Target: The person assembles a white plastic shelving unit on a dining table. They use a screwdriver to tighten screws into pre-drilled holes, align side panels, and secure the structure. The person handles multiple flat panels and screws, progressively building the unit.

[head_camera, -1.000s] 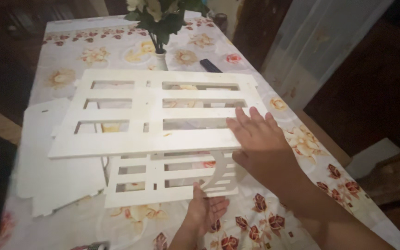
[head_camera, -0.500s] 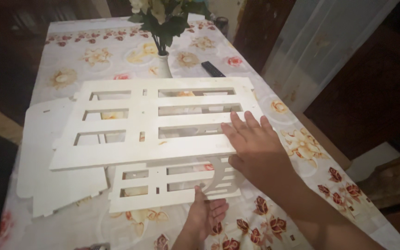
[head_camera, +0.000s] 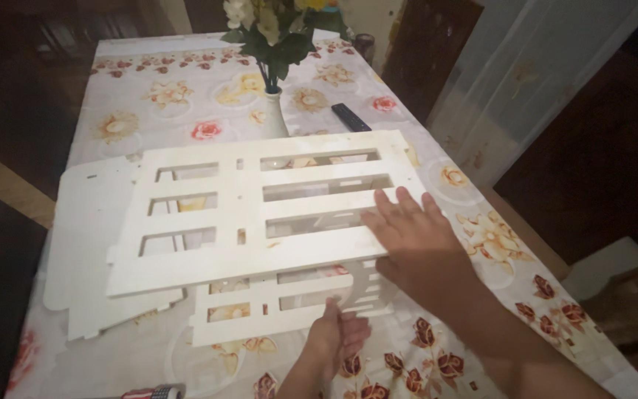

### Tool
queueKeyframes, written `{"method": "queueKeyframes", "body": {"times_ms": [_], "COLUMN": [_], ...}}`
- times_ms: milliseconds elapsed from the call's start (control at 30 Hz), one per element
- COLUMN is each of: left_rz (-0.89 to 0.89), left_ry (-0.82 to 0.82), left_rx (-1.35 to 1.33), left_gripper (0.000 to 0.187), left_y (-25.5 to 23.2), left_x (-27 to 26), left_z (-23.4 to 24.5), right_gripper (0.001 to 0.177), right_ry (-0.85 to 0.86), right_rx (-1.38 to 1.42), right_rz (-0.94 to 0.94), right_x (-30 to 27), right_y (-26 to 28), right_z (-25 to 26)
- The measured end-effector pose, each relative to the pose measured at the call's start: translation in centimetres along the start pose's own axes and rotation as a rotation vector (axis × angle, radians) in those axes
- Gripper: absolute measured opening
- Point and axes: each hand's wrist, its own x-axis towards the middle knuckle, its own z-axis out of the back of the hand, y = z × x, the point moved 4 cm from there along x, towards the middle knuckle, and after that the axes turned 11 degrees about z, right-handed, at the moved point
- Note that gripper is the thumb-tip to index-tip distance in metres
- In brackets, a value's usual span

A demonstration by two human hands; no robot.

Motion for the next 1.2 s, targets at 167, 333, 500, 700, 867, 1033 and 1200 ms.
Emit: {"method": "queueKeyframes", "body": {"times_ms": [167,333,500,700,867,1033,1200], "left_rz": [-0.223,-0.553,-0.954,-0.943,-0.563,-0.665,-0.825], "left_ry": [-0.087,-0.527,-0.936,-1.207,-1.16,-1.183,-1.387], "left_rx": [0.377,0.719,1.038,1.469,1.592,1.571,1.406], "left_gripper": [0.062,0.038,0.03,0.056,0.064,0.071,0.064], "left_y": [-1.1,-3.7,-4.8,-2.5,-1.1,-1.3,-0.3], "left_x": [-3.8,-11.9,-20.4,-27.4,-27.6,-27.7,-29.4], "left_z": [0.1,4.8,12.7,19.9,21.4,21.3,24.6], "right_gripper": [0.079,0.084,0.071,0.07,0.066,0.066,0.064], "right_ry": [0.019,0.104,0.075,-0.037,-0.038,-0.081,-0.08], "right_rx": [-0.027,-0.113,-0.16,-0.172,-0.203,-0.155,-0.196], "right_rz": [-0.005,-0.078,-0.068,-0.027,-0.053,-0.082,-0.074], "right_x": [0.1,1.2,1.7,0.8,0.4,0.2,0.4], "right_y": [0.5,1.7,1.7,2.1,2.0,2.0,1.9], "right_z": [0.0,0.4,0.4,0.3,0.1,0.1,-0.1]}}
